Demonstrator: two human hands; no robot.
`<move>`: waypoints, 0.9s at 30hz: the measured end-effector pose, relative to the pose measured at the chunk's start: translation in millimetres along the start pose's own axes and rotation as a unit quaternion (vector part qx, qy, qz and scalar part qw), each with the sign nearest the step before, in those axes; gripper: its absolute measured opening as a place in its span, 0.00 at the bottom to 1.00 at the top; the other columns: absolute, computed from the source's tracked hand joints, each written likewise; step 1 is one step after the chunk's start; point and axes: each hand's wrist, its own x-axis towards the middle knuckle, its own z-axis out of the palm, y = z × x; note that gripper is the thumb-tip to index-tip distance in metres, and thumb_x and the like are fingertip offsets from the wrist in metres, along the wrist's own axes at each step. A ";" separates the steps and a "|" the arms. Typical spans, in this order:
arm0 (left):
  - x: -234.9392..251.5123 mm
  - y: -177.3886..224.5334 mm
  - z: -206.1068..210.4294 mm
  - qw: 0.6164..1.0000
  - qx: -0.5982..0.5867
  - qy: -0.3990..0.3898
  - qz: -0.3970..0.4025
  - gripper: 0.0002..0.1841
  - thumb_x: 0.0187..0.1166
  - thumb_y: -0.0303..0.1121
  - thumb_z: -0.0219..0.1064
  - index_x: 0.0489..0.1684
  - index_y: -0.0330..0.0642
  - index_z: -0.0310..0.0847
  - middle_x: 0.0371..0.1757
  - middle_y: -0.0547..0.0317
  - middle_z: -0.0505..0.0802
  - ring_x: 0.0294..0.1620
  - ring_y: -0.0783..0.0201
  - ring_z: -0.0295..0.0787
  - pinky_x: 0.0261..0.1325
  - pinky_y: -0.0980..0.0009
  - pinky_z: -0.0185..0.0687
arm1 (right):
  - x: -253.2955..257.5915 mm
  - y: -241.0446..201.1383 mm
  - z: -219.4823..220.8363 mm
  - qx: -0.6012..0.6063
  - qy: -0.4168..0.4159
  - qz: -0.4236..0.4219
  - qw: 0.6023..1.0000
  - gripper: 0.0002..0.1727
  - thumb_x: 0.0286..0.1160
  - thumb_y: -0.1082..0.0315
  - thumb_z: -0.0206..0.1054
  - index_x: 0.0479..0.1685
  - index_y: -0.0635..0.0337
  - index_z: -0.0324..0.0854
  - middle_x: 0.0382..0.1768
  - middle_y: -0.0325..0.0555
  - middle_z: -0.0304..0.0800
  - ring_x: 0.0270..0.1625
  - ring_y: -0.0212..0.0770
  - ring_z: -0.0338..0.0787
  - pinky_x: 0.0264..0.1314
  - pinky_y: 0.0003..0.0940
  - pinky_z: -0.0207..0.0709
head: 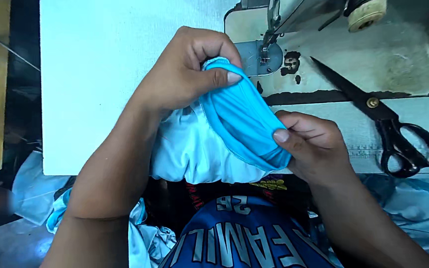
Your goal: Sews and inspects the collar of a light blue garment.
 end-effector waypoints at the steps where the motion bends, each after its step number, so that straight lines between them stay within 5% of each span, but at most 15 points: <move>1: -0.1 -0.5 1.2 1.000 -0.003 0.014 0.000 0.03 0.82 0.29 0.65 0.40 0.42 0.83 0.34 0.73 0.89 0.35 0.80 0.87 0.40 0.80 0.86 | 0.8 0.4 0.1 -0.006 -0.006 -0.006 1.000 0.08 0.87 0.66 0.62 0.46 0.59 0.85 0.36 0.34 0.88 0.36 0.26 0.88 0.37 0.22 0.86; 8: 2.6 0.6 17.9 0.984 -0.150 0.073 -0.067 0.15 0.81 0.26 0.52 0.24 0.50 0.80 0.24 0.73 0.86 0.28 0.80 0.82 0.32 0.81 0.79 | 4.5 0.0 -1.9 0.005 -0.005 0.007 1.000 0.06 0.84 0.66 0.63 0.44 0.54 0.85 0.33 0.31 0.88 0.32 0.23 0.87 0.33 0.18 0.84; 20: 1.9 1.0 14.9 0.970 -0.226 0.053 -0.078 0.14 0.83 0.27 0.50 0.28 0.47 0.79 0.25 0.69 0.87 0.28 0.77 0.85 0.33 0.79 0.83 | 24.1 -2.4 7.3 -0.019 0.051 -0.003 0.999 0.07 0.77 0.72 0.62 0.39 0.53 0.86 0.29 0.28 0.89 0.29 0.22 0.87 0.32 0.18 0.85; 24: 2.8 -2.3 10.9 0.992 -0.019 0.094 -0.082 0.10 0.86 0.28 0.56 0.33 0.44 0.78 0.25 0.70 0.85 0.27 0.78 0.83 0.33 0.80 0.81 | 32.7 0.6 7.4 -0.015 0.058 -0.008 0.998 0.12 0.73 0.77 0.56 0.39 0.54 0.85 0.29 0.28 0.90 0.31 0.22 0.88 0.34 0.19 0.85; 27: 1.9 -1.4 14.3 0.972 0.203 0.114 -0.041 0.07 0.82 0.31 0.64 0.48 0.38 0.82 0.40 0.61 0.87 0.41 0.74 0.84 0.43 0.78 0.82 | 37.8 7.4 7.3 -0.002 0.062 -0.027 0.998 0.09 0.76 0.76 0.60 0.37 0.53 0.85 0.29 0.27 0.90 0.31 0.21 0.88 0.37 0.19 0.86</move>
